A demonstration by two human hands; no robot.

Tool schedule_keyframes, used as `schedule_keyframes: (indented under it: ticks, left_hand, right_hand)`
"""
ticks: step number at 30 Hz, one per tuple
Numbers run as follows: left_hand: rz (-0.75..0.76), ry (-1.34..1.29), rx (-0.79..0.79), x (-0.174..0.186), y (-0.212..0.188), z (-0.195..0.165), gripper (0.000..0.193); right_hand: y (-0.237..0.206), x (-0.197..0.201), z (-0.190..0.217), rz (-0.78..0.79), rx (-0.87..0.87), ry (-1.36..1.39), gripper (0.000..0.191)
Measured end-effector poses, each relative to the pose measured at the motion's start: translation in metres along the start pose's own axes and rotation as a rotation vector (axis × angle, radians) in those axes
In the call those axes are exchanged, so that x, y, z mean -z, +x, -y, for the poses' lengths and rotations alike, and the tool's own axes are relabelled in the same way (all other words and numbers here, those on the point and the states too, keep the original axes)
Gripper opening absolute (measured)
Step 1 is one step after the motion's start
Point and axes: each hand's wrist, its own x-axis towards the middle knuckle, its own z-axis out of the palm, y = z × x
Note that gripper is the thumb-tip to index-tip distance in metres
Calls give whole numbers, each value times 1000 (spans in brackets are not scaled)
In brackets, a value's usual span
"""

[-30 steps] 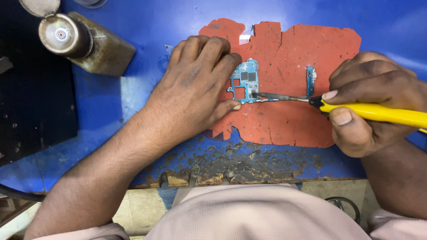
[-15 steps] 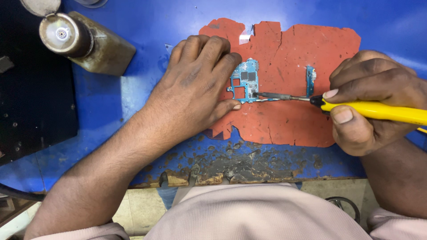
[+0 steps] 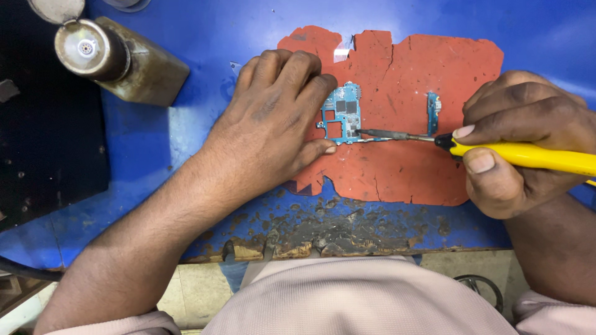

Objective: The person uses a soldering iron to apply heat to a small blue circuit board placed on a red mat. The person holds the board steady with one hand while moving the soldering iron across different points on the board.

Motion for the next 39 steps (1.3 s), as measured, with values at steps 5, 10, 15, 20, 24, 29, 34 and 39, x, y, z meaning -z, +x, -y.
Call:
schedule_keyframes:
  ticks: [5, 10, 15, 20, 24, 29, 34, 39]
  left_hand:
    - [0, 1, -4, -1, 1, 0, 75]
    - [2, 0, 0, 0, 2, 1, 76]
    - [6, 5, 1, 0, 3, 0, 76]
    - [8, 4, -1, 1, 3, 1, 76]
    - [8, 3, -4, 1, 3, 1, 76]
    - [6, 2, -1, 0, 3, 2, 76]
    - [14, 14, 5, 1, 3, 2, 75]
    - [3, 4, -3, 1, 2, 2, 76]
  right_hand:
    - [1, 1, -1, 3, -5, 10, 20]
    - [0, 1, 0, 14, -19, 13, 19]
    - [1, 0, -1, 13, -12, 8, 19]
    - [2, -2, -2, -7, 0, 16, 19]
    - [1, -2, -1, 2, -11, 15, 21]
    - [2, -4, -1, -7, -9, 16, 21]
    - [3, -5, -1, -7, -5, 23, 20]
    - [3, -6, 1, -1, -16, 20, 20]
